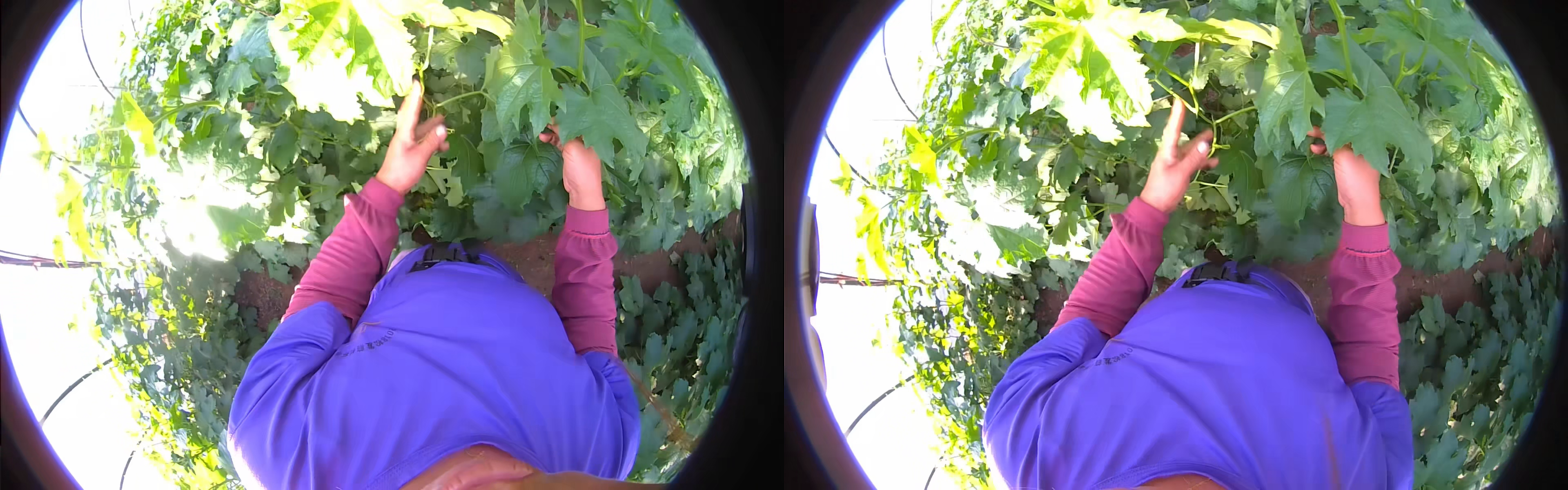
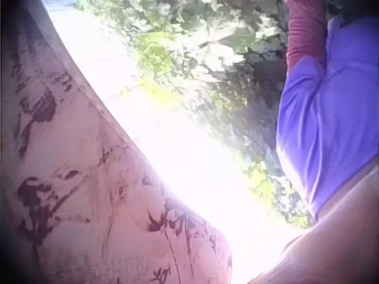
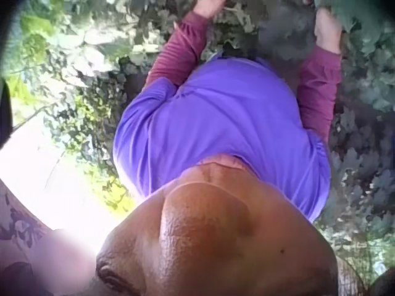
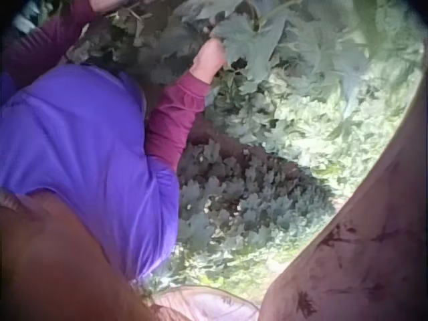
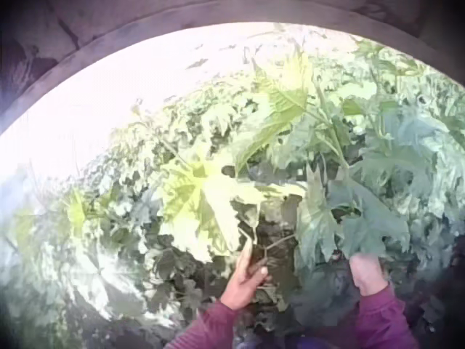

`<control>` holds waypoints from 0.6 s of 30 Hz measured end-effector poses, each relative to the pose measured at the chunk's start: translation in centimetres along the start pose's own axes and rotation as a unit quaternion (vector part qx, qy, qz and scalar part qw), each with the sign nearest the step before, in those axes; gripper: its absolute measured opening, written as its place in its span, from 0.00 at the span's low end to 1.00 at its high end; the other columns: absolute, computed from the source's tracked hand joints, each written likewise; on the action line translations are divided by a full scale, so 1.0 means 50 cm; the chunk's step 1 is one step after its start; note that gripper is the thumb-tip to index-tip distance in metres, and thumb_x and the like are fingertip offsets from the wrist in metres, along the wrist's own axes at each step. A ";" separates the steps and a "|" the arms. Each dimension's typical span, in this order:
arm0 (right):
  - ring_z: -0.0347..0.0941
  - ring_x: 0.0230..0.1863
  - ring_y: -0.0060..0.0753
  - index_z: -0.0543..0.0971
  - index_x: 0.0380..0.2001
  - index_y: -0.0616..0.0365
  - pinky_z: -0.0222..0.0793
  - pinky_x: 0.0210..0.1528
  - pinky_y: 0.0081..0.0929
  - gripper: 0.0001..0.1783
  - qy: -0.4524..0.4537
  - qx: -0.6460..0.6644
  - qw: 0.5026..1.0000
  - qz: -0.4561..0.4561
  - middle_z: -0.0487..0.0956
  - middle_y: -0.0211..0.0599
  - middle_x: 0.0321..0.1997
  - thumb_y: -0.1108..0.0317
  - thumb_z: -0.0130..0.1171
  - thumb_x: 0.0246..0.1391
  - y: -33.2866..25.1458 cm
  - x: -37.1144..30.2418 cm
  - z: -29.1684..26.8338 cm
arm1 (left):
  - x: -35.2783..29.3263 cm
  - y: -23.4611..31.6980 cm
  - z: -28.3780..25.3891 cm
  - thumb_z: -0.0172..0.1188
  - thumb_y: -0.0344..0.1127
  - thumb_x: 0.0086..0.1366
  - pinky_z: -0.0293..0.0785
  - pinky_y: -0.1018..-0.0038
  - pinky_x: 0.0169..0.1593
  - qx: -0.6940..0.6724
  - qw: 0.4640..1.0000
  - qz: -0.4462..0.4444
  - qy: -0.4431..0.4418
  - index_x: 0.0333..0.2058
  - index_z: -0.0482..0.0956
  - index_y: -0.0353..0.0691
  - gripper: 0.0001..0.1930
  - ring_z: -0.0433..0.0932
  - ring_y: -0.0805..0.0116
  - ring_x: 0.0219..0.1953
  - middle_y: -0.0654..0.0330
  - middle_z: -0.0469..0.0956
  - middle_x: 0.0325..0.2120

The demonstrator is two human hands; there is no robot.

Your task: The person repeatedly reaches into dense vine foliage in a greenhouse, pulls off small leaves or side shoots by hand, and discards them. The hands move from plant to plant along the row, continuing the same pruning action throughout the clip.

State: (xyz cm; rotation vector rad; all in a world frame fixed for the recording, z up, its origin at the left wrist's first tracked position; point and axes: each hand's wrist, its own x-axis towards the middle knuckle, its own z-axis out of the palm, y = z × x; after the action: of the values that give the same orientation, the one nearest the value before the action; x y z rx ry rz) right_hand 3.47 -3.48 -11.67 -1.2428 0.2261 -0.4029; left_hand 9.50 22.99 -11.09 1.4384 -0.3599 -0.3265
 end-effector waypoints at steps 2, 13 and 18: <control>0.74 0.40 0.34 0.75 0.39 0.65 0.71 0.38 0.27 0.09 0.007 0.012 1.000 0.025 0.76 0.41 0.38 0.73 0.54 0.54 -0.001 -0.001 0.012 | -0.078 -0.053 -0.074 0.45 0.19 0.63 0.75 0.75 0.43 0.003 0.982 -0.108 -0.155 0.57 0.66 0.44 0.24 0.74 0.65 0.50 0.57 0.58 0.60; 0.73 0.29 0.23 0.71 0.42 0.60 0.69 0.28 0.18 0.09 0.027 -0.130 0.989 0.062 0.73 0.30 0.33 0.74 0.49 0.57 0.043 -0.203 0.146 | 0.049 -0.088 -0.573 0.49 0.17 0.54 0.75 0.70 0.38 -0.002 0.966 0.076 0.248 0.45 0.64 0.30 0.18 0.76 0.60 0.35 0.50 0.72 0.36; 0.71 0.29 0.15 0.72 0.41 0.57 0.65 0.24 0.14 0.09 -0.252 -0.239 0.904 0.249 0.74 0.27 0.34 0.71 0.50 0.57 0.017 -0.361 0.259 | 0.093 -0.122 -0.578 0.49 0.19 0.57 0.74 0.72 0.35 0.064 0.984 0.117 0.117 0.46 0.65 0.32 0.17 0.76 0.64 0.33 0.54 0.73 0.38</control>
State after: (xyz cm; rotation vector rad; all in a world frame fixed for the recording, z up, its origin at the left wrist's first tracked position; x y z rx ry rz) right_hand -7.84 15.51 -9.36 -1.6625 0.1920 0.4484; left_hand 26.10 46.29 -19.72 1.5246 -0.3589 0.0580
